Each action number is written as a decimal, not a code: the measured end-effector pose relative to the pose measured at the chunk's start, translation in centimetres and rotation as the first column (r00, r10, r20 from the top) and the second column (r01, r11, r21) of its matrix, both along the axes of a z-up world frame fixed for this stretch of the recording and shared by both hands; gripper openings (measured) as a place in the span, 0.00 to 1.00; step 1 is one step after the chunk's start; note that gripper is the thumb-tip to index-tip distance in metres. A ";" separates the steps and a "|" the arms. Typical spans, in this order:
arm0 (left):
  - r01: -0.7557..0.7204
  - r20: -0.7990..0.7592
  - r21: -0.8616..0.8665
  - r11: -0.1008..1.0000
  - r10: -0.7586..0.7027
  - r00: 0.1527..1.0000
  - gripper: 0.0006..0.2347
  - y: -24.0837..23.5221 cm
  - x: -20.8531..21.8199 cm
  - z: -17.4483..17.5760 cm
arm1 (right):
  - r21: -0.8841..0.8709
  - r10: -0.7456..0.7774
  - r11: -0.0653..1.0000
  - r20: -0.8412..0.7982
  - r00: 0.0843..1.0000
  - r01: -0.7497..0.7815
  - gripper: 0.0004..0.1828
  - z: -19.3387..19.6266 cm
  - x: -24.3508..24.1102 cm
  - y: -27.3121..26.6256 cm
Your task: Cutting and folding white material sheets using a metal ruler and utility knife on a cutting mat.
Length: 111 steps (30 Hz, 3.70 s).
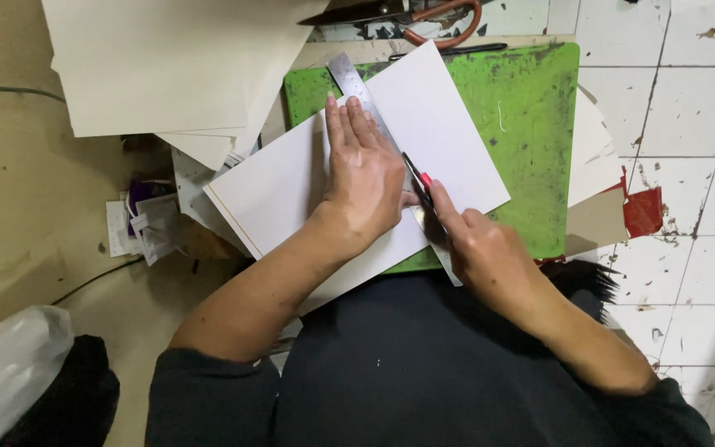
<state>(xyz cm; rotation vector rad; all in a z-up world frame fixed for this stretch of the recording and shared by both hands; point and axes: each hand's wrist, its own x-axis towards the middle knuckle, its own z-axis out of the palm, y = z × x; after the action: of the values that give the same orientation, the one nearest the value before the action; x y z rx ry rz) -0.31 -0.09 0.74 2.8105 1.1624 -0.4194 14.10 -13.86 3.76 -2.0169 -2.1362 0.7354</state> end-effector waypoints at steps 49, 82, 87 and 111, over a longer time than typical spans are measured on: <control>-0.016 -0.017 0.022 1.000 0.016 1.000 0.53 -0.3 0.1 -0.2 | 0.151 0.079 0.985 0.061 0.995 -0.087 0.37 -0.5 -0.7 5.3; -0.031 -0.020 0.007 0.999 0.031 0.999 0.52 -0.1 0.2 0.9 | 0.324 -0.015 0.946 0.015 1.000 0.009 0.30 -1.4 -0.1 7.5; -0.049 -0.011 0.022 0.999 0.049 0.999 0.48 -0.2 0.4 -0.2 | 0.211 0.052 0.976 -0.014 0.999 -0.048 0.35 -1.5 -0.6 10.5; 0.095 -0.311 0.152 0.984 -0.044 0.949 0.57 -0.2 0.0 -1.1 | -0.457 0.038 0.889 0.108 0.993 0.016 0.55 -1.9 1.9 -13.1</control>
<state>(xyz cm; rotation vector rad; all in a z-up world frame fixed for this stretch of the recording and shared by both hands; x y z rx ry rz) -0.29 -0.30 -0.40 3.0154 1.2021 -0.8291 16.01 -26.96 1.81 -2.3154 -2.1938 1.2589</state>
